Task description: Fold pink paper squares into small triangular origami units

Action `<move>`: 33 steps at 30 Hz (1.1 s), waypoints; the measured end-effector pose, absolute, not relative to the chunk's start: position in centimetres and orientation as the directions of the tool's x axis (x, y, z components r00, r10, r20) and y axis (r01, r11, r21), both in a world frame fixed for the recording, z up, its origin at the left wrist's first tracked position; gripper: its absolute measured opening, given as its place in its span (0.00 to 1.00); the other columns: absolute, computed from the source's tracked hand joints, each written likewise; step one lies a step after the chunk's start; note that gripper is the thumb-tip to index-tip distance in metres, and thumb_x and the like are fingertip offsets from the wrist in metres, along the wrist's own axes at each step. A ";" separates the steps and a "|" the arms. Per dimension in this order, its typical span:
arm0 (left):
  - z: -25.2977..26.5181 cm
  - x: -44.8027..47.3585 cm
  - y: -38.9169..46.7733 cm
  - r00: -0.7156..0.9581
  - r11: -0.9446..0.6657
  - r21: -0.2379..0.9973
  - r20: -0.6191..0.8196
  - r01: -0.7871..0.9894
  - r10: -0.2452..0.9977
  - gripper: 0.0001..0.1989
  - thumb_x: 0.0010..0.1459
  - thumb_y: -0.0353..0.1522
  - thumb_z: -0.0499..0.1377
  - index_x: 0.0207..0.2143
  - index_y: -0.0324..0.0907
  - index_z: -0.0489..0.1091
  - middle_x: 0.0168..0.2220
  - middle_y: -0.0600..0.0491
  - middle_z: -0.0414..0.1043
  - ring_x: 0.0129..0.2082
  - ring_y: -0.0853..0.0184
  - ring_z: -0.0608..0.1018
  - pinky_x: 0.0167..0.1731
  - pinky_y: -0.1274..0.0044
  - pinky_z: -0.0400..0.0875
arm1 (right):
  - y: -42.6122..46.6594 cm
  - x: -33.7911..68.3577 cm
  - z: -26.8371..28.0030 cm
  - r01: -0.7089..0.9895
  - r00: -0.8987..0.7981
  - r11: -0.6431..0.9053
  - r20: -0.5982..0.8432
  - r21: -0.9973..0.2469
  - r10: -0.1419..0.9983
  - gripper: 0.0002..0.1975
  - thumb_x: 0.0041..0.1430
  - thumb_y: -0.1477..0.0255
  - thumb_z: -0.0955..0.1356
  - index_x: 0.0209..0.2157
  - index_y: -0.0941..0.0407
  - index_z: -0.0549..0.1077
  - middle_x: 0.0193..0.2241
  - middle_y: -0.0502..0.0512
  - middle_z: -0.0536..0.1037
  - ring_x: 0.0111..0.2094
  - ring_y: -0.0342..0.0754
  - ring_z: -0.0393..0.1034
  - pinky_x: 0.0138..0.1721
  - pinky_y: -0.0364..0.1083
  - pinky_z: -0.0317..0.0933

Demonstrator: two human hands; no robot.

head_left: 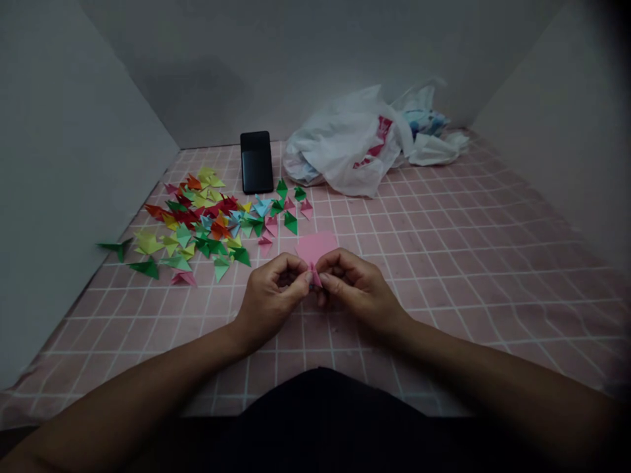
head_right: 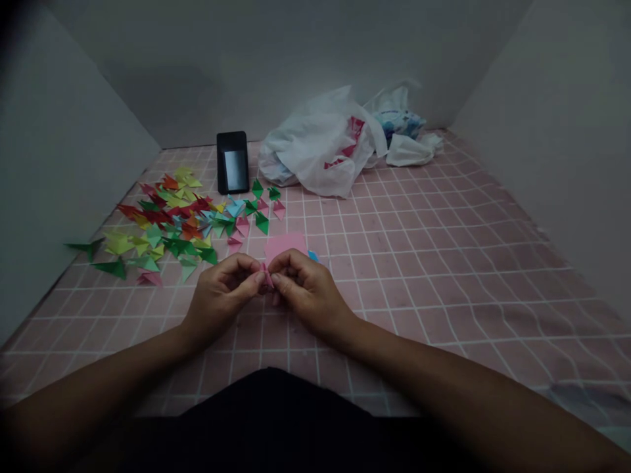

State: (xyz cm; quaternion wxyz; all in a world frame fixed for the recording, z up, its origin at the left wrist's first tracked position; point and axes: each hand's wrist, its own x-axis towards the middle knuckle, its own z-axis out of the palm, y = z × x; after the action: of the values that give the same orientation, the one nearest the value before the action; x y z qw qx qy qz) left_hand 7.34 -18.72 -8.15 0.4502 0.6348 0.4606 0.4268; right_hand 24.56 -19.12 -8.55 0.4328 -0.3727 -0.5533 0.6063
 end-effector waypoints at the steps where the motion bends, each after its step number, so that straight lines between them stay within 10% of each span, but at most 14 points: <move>1: -8.2 7.3 -18.7 0.226 -0.155 0.974 0.115 0.167 0.967 0.05 0.58 0.32 0.61 0.31 0.39 0.70 0.26 0.54 0.73 0.26 0.71 0.76 0.28 0.80 0.72 | -19.1 24.5 -8.5 -0.133 -0.340 -0.036 0.011 -0.990 0.940 0.05 0.61 0.70 0.68 0.38 0.56 0.68 0.24 0.47 0.72 0.25 0.41 0.68 0.27 0.42 0.62; 22: -7.9 7.3 -18.5 0.295 0.063 0.996 -0.043 -0.059 0.955 0.08 0.54 0.32 0.66 0.30 0.39 0.71 0.26 0.56 0.73 0.26 0.73 0.76 0.29 0.81 0.72 | -19.0 24.5 -8.2 -0.136 -0.337 -0.023 0.024 -0.990 0.941 0.07 0.60 0.69 0.68 0.31 0.56 0.68 0.24 0.47 0.71 0.24 0.40 0.65 0.26 0.42 0.60; 33: -7.4 7.3 -19.0 0.345 -0.196 0.973 0.145 0.119 0.927 0.06 0.62 0.33 0.59 0.32 0.40 0.70 0.25 0.55 0.72 0.26 0.72 0.76 0.29 0.80 0.71 | -20.0 24.7 -8.0 0.109 -0.247 0.206 0.174 -0.973 0.953 0.07 0.64 0.71 0.66 0.30 0.55 0.67 0.23 0.49 0.72 0.23 0.42 0.66 0.27 0.44 0.60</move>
State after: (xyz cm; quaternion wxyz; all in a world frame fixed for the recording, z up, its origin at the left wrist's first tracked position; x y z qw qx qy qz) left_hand 7.30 -18.97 -7.44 0.4928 0.6556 0.3990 0.4101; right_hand 24.71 -19.98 -8.02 0.4482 -0.4189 -0.6339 0.4709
